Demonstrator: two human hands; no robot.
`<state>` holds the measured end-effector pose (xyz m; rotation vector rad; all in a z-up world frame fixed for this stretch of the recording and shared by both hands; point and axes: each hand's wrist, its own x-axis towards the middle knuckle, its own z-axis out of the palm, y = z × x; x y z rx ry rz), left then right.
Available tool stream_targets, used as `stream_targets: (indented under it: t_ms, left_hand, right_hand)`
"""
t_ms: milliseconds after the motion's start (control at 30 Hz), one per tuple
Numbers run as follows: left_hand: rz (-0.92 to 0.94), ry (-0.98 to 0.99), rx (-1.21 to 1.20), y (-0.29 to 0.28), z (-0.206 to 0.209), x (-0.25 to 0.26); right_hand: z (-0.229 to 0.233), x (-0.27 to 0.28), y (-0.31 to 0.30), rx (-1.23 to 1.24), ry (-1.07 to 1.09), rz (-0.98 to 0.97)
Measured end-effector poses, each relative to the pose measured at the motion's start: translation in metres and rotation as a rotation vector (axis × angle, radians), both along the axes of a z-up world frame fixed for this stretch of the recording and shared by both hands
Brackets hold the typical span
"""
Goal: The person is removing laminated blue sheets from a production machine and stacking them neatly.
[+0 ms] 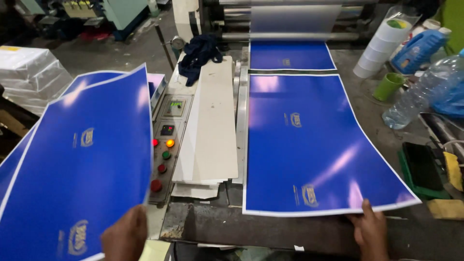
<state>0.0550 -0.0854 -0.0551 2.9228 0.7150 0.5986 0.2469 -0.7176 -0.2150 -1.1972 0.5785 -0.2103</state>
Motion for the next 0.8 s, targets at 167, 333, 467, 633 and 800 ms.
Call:
stream_targets:
  t_ms: [167, 333, 467, 633, 800]
  left_hand:
    - [-0.135, -0.150, -0.106, -0.055, 0.008, 0.010]
    - [-0.254, -0.328, -0.242, -0.065, -0.029, 0.010]
    - [-0.389, -0.233, -0.620, -0.089, -0.040, 0.024]
    - [-0.552, -0.178, -0.530, -0.186, -0.006, 0.065]
    - [-0.963, -0.264, -0.327, -0.275, -0.015, 0.091]
  right_hand:
    - [0.002, 0.069, 0.013, 0.093, -0.141, 0.154]
    - [-0.022, 0.070, 0.016, 0.270, -0.173, 0.260]
    - [0.008, -0.009, 0.078, 0.220, -0.137, 0.259]
    - [-0.025, -0.090, 0.157, 0.105, 0.312, 0.716]
    - [-0.149, -0.108, 0.179, 0.013, -0.076, 1.106]
